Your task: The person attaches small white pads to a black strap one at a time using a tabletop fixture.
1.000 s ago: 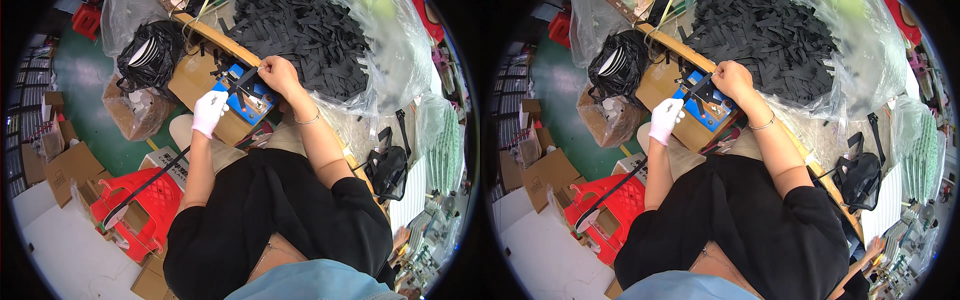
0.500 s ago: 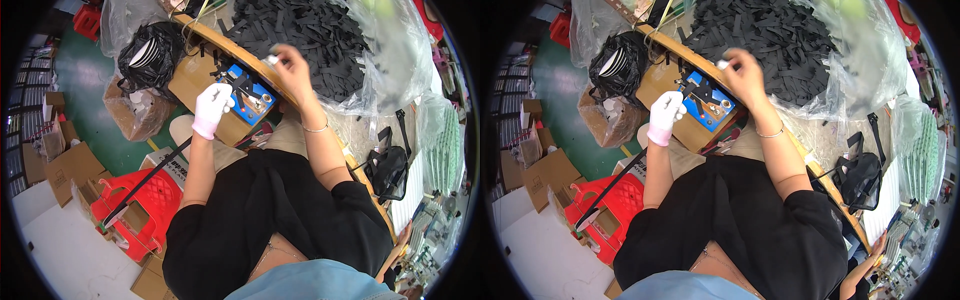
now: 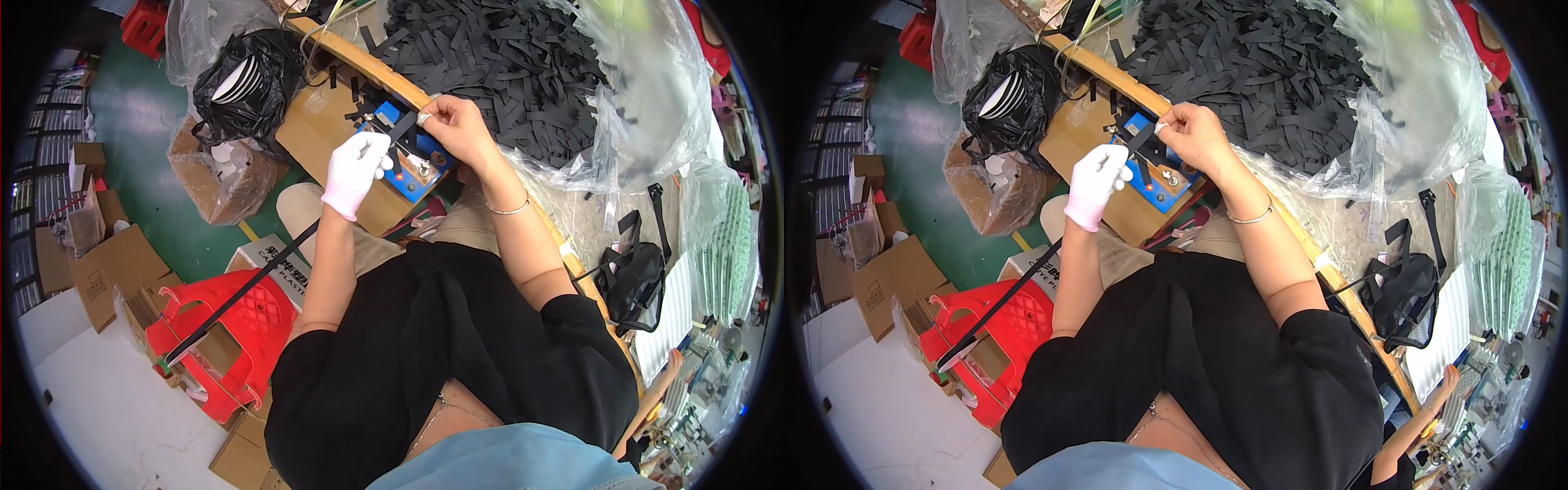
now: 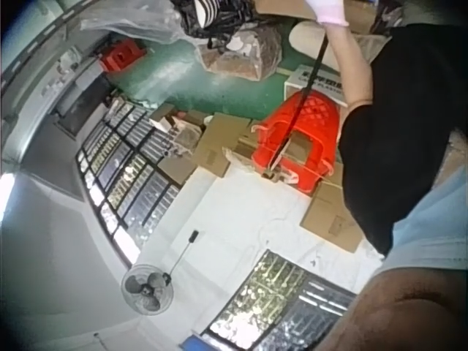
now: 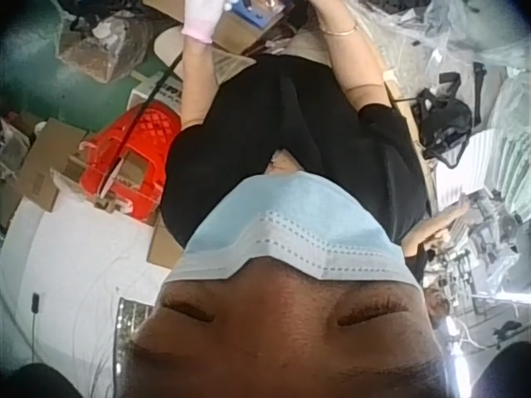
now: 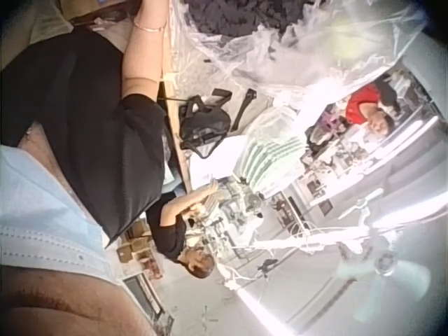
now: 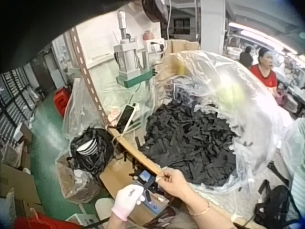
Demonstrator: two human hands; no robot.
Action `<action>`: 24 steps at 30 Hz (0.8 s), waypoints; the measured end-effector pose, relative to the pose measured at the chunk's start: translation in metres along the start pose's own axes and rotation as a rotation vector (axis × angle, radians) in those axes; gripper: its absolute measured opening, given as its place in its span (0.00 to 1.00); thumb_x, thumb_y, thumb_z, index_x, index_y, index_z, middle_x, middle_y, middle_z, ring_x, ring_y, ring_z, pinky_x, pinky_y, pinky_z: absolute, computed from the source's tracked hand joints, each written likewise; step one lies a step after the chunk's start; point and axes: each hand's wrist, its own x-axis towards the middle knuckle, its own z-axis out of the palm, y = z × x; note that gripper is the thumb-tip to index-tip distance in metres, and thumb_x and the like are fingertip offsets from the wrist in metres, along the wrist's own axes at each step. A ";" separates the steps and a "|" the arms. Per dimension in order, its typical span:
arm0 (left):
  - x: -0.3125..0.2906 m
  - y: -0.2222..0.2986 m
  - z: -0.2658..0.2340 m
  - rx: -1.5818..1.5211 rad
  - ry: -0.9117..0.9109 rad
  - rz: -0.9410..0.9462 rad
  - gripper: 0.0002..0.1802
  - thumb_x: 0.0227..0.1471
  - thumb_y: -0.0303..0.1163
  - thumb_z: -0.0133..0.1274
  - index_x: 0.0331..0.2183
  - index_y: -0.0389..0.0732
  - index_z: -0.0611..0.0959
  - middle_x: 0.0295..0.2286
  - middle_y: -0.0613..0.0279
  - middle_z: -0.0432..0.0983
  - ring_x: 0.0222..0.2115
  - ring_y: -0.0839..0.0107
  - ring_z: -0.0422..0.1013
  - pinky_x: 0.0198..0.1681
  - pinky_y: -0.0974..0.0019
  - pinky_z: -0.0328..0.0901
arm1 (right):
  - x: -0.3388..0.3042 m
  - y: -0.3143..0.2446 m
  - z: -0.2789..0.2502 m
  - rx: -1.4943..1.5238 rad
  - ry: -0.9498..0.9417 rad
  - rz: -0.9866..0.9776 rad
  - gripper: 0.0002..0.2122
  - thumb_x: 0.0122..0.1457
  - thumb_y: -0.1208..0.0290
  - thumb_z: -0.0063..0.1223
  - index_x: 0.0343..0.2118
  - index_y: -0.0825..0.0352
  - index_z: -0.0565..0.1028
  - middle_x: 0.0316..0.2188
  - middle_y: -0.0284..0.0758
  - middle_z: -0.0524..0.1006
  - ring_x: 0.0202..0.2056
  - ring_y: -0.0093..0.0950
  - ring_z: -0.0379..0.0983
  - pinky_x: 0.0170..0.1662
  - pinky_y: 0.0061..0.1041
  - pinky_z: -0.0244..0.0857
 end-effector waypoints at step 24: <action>-0.010 -0.014 -0.027 0.053 0.062 -0.047 0.09 0.50 0.35 0.51 0.30 0.39 0.78 0.18 0.70 0.71 0.16 0.85 0.62 0.19 0.81 0.56 | 0.024 0.029 -0.020 0.020 0.761 -0.163 0.20 0.46 0.75 0.57 0.43 0.69 0.67 0.29 0.37 0.70 0.19 0.22 0.66 0.25 0.20 0.63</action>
